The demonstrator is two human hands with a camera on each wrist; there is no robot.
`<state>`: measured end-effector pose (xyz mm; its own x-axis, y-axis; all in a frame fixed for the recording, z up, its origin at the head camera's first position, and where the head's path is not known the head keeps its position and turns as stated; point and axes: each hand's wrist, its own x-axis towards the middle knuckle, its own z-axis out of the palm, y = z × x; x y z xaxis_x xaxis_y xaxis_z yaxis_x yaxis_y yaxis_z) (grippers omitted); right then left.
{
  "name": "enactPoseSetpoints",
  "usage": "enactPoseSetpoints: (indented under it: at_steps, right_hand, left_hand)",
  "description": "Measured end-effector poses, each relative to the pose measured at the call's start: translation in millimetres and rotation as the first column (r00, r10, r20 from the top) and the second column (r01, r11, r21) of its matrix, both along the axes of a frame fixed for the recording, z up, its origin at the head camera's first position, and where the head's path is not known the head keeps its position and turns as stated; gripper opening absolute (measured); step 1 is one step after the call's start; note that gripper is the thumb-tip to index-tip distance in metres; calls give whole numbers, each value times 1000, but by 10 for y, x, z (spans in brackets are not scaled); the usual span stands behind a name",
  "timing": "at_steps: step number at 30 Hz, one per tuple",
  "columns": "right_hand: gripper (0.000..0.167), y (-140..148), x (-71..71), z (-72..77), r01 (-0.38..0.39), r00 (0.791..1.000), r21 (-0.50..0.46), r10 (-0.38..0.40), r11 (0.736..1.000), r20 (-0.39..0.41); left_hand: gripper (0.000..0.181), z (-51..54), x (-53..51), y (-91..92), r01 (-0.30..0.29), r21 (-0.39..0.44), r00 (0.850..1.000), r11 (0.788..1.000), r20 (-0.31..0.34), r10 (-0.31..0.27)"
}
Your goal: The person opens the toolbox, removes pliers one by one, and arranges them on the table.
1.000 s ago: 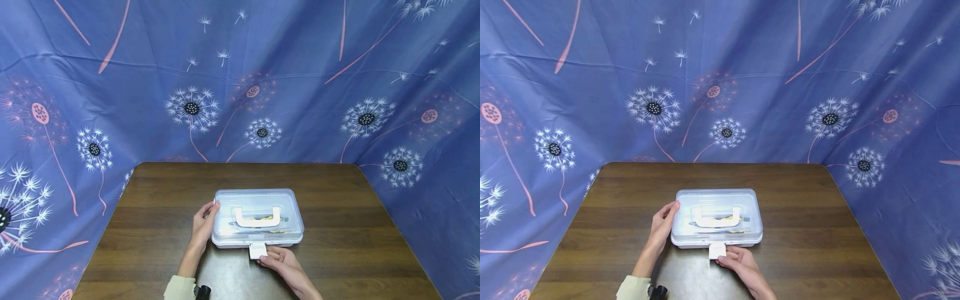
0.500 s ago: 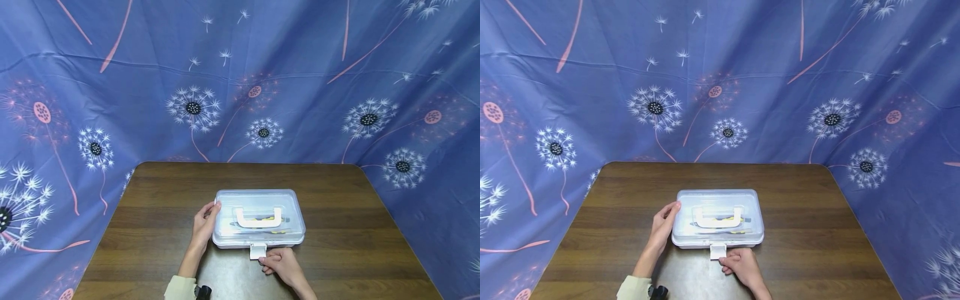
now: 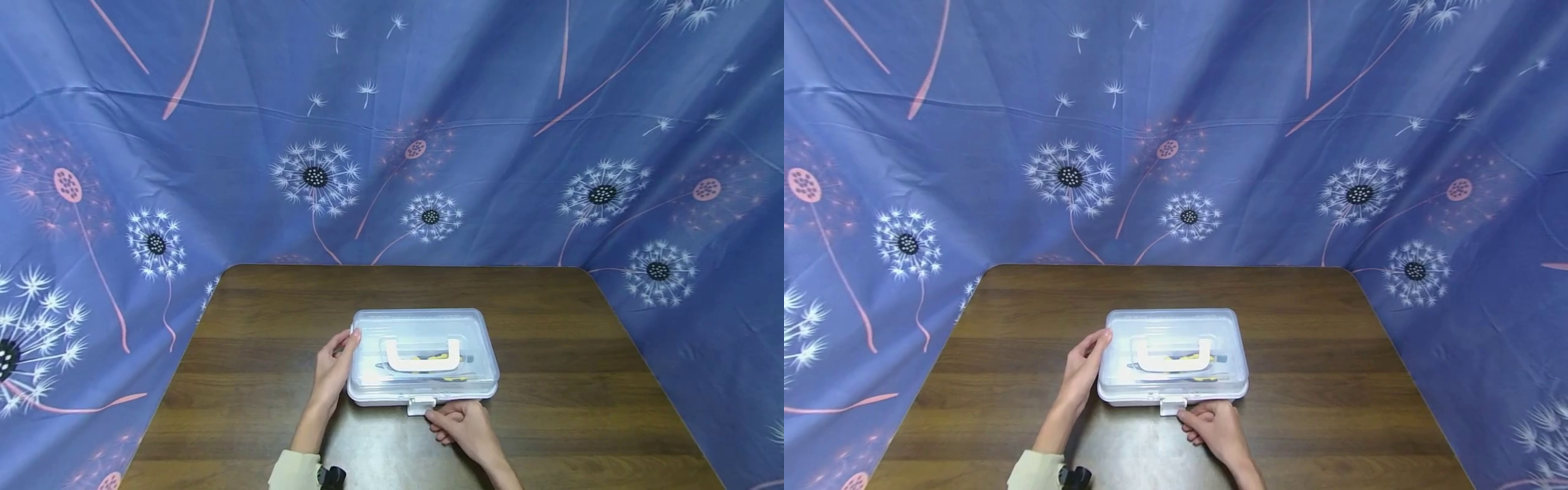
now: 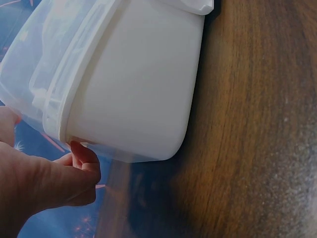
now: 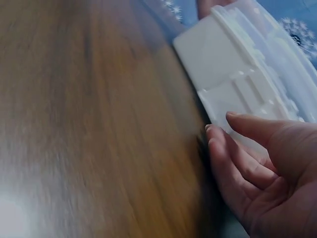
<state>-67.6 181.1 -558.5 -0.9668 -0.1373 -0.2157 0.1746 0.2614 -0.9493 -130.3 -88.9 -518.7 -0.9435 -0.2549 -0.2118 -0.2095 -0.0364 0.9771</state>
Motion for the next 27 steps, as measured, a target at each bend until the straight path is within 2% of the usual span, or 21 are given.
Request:
enactPoseSetpoints:
  at_steps: [3,6,8,11,13,15,16,18,20,22,24,27]
  right_hand:
    - [19,128,16,12,-3,1000,34,4,999,-28]
    - [17,254,45,62,76,996,123,-69,990,-59]
    - [19,335,62,114,138,989,210,-124,968,-80]
    - [26,467,74,198,232,971,341,-199,911,-129]
    - [33,555,58,225,283,955,363,-227,888,-189]
    - [44,624,30,226,304,939,330,-221,894,-266]
    - [52,649,14,222,301,927,296,-206,906,-312]
    - [70,680,-22,204,273,903,246,-159,930,-400]
    - [80,690,-43,191,243,876,220,-116,945,-469]
    - [81,687,-56,182,246,846,219,-99,944,-525]
    - [78,676,-59,188,264,828,221,-103,939,-551]
    - [73,668,-71,227,266,828,179,-129,947,-546]
  left_hand:
    - [64,7,3,8,-6,-6,1000,1000,2,6]
    - [63,10,1,10,-9,-7,1000,1000,1,9]
    - [63,8,-1,10,-9,-4,1000,1000,-2,9]
    - [62,8,-5,16,-7,15,1000,1000,-12,7]
    - [61,9,-6,20,-5,23,1000,1000,-15,6]
    - [60,10,-7,20,-7,20,1000,1000,-11,7]
    - [60,8,-8,19,-8,16,1000,1000,-8,8]
    - [61,10,-8,13,-6,17,1000,1000,-6,6]
    - [63,10,-10,2,4,16,1000,1000,-5,-4]
    - [66,9,-15,-15,20,19,1000,1000,0,-20]
    - [69,3,-22,-37,37,16,999,999,8,-37]
    - [72,-3,-31,-67,64,38,998,997,12,-64]
